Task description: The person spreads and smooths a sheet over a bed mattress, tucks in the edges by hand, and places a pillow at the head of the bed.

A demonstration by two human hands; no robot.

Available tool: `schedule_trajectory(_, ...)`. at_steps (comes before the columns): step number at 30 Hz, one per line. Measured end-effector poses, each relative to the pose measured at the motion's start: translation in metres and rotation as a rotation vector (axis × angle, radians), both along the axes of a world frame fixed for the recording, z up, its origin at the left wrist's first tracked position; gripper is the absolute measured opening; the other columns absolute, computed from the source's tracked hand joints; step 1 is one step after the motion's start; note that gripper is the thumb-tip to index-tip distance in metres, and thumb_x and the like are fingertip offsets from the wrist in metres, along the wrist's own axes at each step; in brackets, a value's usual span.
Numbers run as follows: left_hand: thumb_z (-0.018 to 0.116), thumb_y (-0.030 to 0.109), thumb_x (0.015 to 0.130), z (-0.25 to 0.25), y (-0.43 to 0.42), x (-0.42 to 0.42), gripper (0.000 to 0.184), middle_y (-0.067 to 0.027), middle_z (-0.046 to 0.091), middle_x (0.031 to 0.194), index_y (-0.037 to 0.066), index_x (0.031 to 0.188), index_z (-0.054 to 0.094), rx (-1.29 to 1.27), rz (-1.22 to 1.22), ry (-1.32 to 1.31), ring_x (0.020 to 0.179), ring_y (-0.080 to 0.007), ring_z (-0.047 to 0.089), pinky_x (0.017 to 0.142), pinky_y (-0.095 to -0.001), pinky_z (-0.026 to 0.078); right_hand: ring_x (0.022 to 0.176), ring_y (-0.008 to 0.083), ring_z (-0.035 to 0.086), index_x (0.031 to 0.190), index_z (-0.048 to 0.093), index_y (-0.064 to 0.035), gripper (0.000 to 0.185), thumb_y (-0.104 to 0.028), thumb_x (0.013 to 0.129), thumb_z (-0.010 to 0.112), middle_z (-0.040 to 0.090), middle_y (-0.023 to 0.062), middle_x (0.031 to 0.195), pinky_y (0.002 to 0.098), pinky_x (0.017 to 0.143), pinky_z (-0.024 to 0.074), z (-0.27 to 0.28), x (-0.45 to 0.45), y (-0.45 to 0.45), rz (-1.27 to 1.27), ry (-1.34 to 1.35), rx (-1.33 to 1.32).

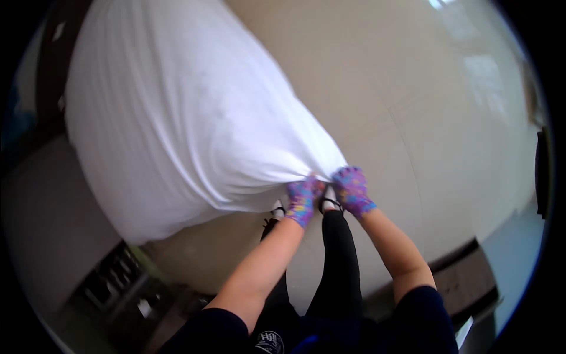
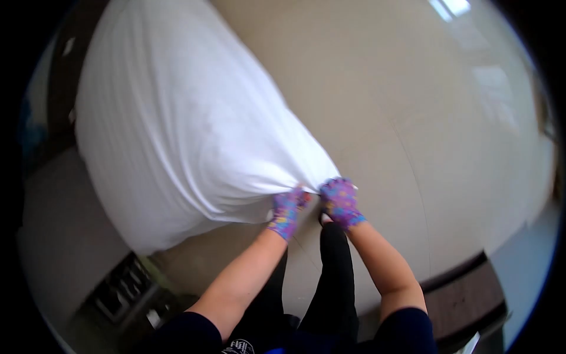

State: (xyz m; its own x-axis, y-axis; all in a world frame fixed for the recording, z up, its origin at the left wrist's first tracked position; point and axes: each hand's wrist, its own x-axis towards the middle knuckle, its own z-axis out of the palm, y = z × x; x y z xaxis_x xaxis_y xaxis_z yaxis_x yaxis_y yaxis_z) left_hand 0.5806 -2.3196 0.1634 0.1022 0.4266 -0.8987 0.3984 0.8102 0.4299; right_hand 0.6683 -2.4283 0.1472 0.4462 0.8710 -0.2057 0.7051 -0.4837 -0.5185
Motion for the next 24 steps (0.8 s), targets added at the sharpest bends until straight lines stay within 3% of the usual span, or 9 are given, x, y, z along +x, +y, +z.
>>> schedule_trajectory(3,0.061,0.014,0.070,0.005,0.000,-0.002,0.022,-0.0060,0.055,0.053,0.000,0.055,0.054,0.050,-0.047,0.155,0.043,-0.0120,0.050,0.041,-0.0241,0.040,0.071,0.0245,0.051,0.066,0.056,-0.0120,0.009,-0.019,0.060,0.057,0.053,0.0064,0.068,0.0355,0.066,0.0374,0.000,0.013,0.006,0.064,0.042,-0.020)
schedule_trajectory(5,0.061,0.019,0.070,0.009,-0.004,0.000,0.024,-0.0054,0.056,0.054,-0.002,0.058,0.056,-0.012,0.091,0.103,0.043,-0.0110,0.051,0.043,-0.0230,0.041,0.073,0.0244,0.050,0.067,0.054,-0.0098,0.011,-0.017,0.059,0.057,0.052,0.0071,0.068,0.0361,0.067,0.0369,0.010,0.019,0.015,0.113,0.059,0.027)
schedule_trajectory(10,0.057,0.023,0.071,-0.019,-0.031,0.010,0.023,-0.0056,0.057,0.055,0.002,0.062,0.058,-0.053,-0.116,0.161,0.047,-0.0147,0.053,0.049,-0.0252,0.042,0.066,0.0280,0.049,0.064,0.050,-0.0075,0.008,-0.012,0.060,0.055,0.050,0.0082,0.065,0.0381,0.060,0.0381,-0.023,0.026,-0.013,0.112,-0.008,-0.091)
schedule_trajectory(14,0.052,0.025,0.074,-0.057,-0.030,-0.004,0.022,-0.0070,0.054,0.054,0.005,0.065,0.055,0.005,-0.314,-0.008,0.046,-0.0172,0.053,0.046,-0.0291,0.043,0.080,0.0309,0.052,0.084,0.056,-0.0035,0.021,-0.015,0.066,0.054,0.056,0.0137,0.082,0.0381,0.068,0.0422,-0.025,0.036,-0.012,0.169,0.231,-0.506)
schedule_trajectory(15,0.050,0.024,0.075,-0.050,-0.019,-0.001,0.021,-0.0072,0.053,0.054,0.004,0.068,0.054,0.028,-0.481,0.027,0.045,-0.0177,0.053,0.043,-0.0304,0.043,0.080,0.0309,0.052,0.084,0.056,-0.0035,0.021,-0.015,0.066,0.054,0.056,0.0137,0.082,0.0381,0.068,0.0422,-0.036,0.041,-0.011,0.133,0.195,-0.463)
schedule_trajectory(16,0.053,0.017,0.074,-0.052,-0.028,-0.007,0.017,-0.0068,0.055,0.057,0.000,0.070,0.053,-0.203,-0.222,0.001,0.046,-0.0191,0.053,0.043,-0.0275,0.043,0.084,0.0304,0.052,0.092,0.054,-0.0023,0.029,-0.017,0.067,0.056,0.055,0.0158,0.088,0.0370,0.072,0.0422,-0.048,0.040,-0.025,-0.043,0.244,-0.409)
schedule_trajectory(19,0.055,0.011,0.073,-0.030,-0.017,-0.004,0.012,-0.0074,0.058,0.064,-0.001,0.074,0.053,-0.372,-0.219,0.004,0.049,-0.0173,0.056,0.042,-0.0250,0.044,0.105,0.0271,0.045,0.110,0.044,0.0021,0.049,-0.028,0.073,0.057,0.047,0.0173,0.112,0.0335,0.089,0.0344,-0.074,0.057,-0.015,-0.580,0.670,-0.367)
schedule_trajectory(23,0.056,0.014,0.071,0.015,0.006,-0.005,0.008,-0.0050,0.056,0.058,0.006,0.069,0.055,-0.455,-0.335,-0.014,0.045,-0.0115,0.053,0.039,-0.0221,0.039,0.102,0.0315,0.045,0.110,0.045,-0.0004,0.048,-0.036,0.079,0.048,0.047,0.0170,0.112,0.0353,0.087,0.0358,-0.098,0.051,0.033,-0.619,0.685,-0.357)
schedule_trajectory(24,0.053,0.016,0.075,0.010,0.012,-0.016,0.012,-0.0044,0.057,0.061,0.006,0.069,0.056,-0.482,-0.612,-0.140,0.055,-0.0123,0.055,0.048,-0.0237,0.041,0.104,0.0279,0.043,0.113,0.043,-0.0017,0.047,-0.035,0.080,0.045,0.045,0.0144,0.115,0.0331,0.089,0.0335,-0.108,0.045,0.029,-0.613,0.746,-0.361)
